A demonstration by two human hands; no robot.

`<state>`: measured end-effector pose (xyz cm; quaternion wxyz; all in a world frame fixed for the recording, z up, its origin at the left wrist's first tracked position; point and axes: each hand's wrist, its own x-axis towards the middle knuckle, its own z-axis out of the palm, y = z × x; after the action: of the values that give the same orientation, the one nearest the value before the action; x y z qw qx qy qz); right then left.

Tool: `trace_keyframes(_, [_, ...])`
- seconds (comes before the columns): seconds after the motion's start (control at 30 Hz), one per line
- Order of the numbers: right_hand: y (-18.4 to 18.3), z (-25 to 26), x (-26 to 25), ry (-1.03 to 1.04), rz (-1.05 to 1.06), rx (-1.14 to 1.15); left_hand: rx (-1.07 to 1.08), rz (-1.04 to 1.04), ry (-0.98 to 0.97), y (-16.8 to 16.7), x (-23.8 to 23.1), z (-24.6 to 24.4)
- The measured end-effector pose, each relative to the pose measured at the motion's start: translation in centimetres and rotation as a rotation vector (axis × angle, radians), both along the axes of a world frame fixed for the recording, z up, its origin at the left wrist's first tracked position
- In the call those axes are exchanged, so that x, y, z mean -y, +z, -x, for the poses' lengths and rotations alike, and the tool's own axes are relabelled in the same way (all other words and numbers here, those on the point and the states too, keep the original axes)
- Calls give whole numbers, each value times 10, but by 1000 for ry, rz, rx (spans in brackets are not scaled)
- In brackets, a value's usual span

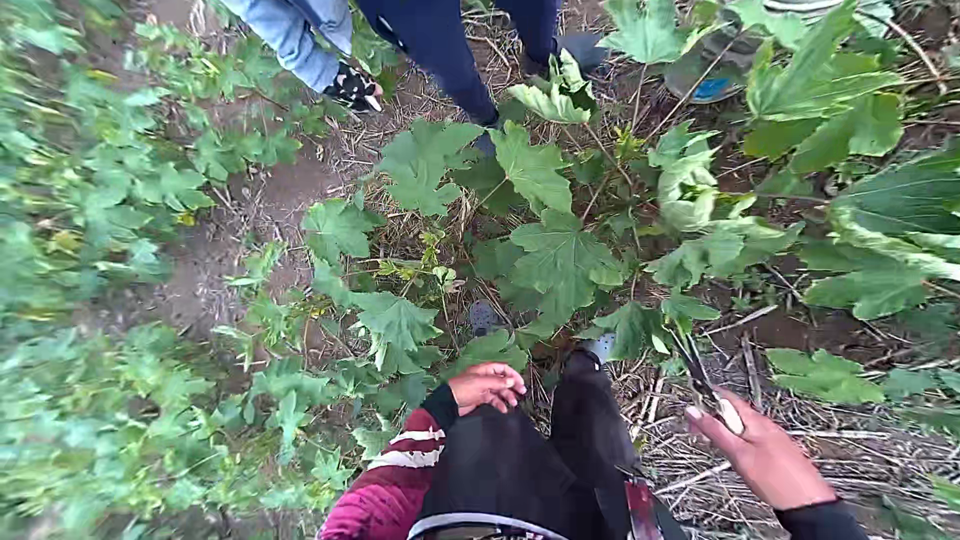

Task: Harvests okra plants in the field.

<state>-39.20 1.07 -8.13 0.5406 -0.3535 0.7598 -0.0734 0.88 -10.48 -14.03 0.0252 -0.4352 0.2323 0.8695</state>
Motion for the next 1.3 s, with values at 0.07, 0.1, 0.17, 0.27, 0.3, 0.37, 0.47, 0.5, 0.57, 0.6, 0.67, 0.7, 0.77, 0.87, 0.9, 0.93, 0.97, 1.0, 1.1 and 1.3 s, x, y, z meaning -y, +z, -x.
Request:
trace_keyframes(0.07, [-16,-28,28,136,-86,25,310,61,53,-7,6,-47])
trace_keyframes(0.1, [-24,-45,43,182,-118,47,418,102,120,-11,16,-62])
trace_keyframes(0.17, [-39,-83,71,250,-167,103,622,204,193,-26,41,-83])
trace_keyframes(0.27, [-63,-144,112,346,-255,192,818,389,135,-23,77,-128])
trace_keyframes(0.3, [-71,-163,125,390,-289,209,724,459,257,-8,85,-145])
trace_keyframes(0.37, [-88,-199,150,412,-340,238,315,544,517,29,112,-180])
trace_keyframes(0.47, [-109,-246,178,267,-408,355,175,759,639,61,170,-210])
trace_keyframes(0.5, [-115,-259,190,216,-434,391,342,854,588,60,197,-208])
trace_keyframes(0.57, [-126,-281,214,165,-471,419,672,883,283,41,250,-195])
trace_keyframes(0.6, [-131,-290,226,156,-483,423,752,846,62,24,274,-186])
trace_keyframes(0.67, [-138,-305,248,138,-504,424,778,784,-406,-20,306,-166])
trace_keyframes(0.7, [-140,-311,257,132,-518,429,765,745,-623,-41,315,-156])
trace_keyframes(0.77, [-147,-319,272,135,-538,442,720,627,-998,-71,322,-137])
trace_keyframes(0.87, [-161,-323,285,170,-561,474,673,505,-1334,-89,318,-117])
trace_keyframes(0.9, [-168,-324,288,178,-569,483,654,491,-1383,-90,317,-112])
trace_keyframes(0.93, [-174,-325,291,181,-590,485,648,477,-1391,-87,316,-107])
trace_keyframes(0.97, [-181,-327,292,179,-598,486,644,489,-1399,-86,316,-104])
trace_keyframes(1.0, [-188,-329,292,179,-599,493,635,516,-1412,-87,316,-103])
trace_keyframes(1.1, [-187,-334,302,179,-619,510,617,597,-1387,-98,321,-112])
trace_keyframes(1.3, [-169,-341,321,185,-692,541,598,623,-1353,-106,324,-124])
